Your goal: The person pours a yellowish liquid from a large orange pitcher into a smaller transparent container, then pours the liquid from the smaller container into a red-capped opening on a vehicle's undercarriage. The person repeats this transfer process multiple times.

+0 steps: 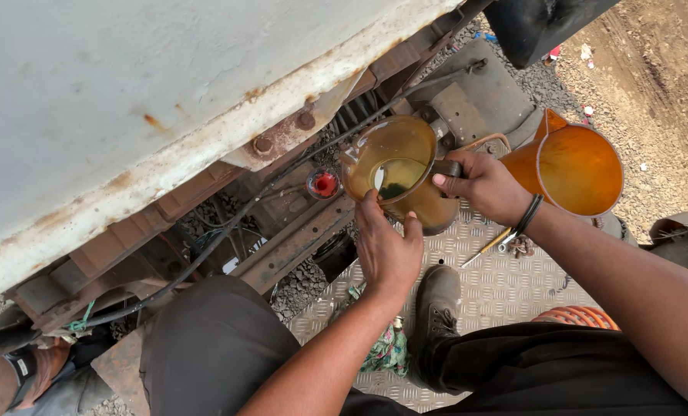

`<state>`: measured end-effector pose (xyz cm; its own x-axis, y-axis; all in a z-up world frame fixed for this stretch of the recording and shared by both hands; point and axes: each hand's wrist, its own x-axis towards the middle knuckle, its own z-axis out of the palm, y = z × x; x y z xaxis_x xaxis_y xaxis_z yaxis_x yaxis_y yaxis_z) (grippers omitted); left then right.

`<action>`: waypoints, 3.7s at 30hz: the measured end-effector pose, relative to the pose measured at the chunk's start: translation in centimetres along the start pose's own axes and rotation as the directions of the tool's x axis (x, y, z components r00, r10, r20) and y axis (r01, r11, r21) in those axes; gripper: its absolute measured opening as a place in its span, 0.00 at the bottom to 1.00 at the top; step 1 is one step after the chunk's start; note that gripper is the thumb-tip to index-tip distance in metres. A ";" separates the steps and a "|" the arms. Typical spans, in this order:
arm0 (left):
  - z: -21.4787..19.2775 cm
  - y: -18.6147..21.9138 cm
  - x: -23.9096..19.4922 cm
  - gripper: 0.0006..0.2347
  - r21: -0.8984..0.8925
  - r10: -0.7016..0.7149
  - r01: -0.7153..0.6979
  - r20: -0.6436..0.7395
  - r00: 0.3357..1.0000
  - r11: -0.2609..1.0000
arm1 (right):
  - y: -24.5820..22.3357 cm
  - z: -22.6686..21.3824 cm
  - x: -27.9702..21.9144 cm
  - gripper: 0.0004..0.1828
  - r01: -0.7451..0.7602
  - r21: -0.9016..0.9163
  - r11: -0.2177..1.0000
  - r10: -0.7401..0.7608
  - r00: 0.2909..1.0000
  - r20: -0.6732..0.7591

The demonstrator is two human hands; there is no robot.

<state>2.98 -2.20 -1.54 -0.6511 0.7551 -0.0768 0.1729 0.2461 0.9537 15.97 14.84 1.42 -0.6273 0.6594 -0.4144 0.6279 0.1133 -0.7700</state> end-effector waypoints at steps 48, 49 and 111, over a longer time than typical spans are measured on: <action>-2.7 0.4 -0.7 0.44 0.063 -0.172 0.162 0.210 0.962 0.985 | -2.9 2.6 1.5 0.21 -0.101 -0.195 0.976 0.100 0.995 -0.016; -2.7 0.3 -0.7 0.44 0.062 -0.180 0.171 0.209 0.961 0.983 | -2.9 2.5 1.6 0.21 -0.105 -0.207 0.973 0.103 0.994 -0.018; -1.8 -2.3 0.4 0.44 0.093 -0.155 0.137 0.236 0.959 0.986 | -3.8 3.1 2.4 0.26 -0.086 -0.390 0.917 0.091 0.996 -0.006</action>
<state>1.03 -3.54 -3.27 -0.4766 0.8297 -0.2905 0.1505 0.4026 0.9029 10.71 13.69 1.87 -0.5650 0.6714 -0.4796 0.8091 0.3368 -0.4816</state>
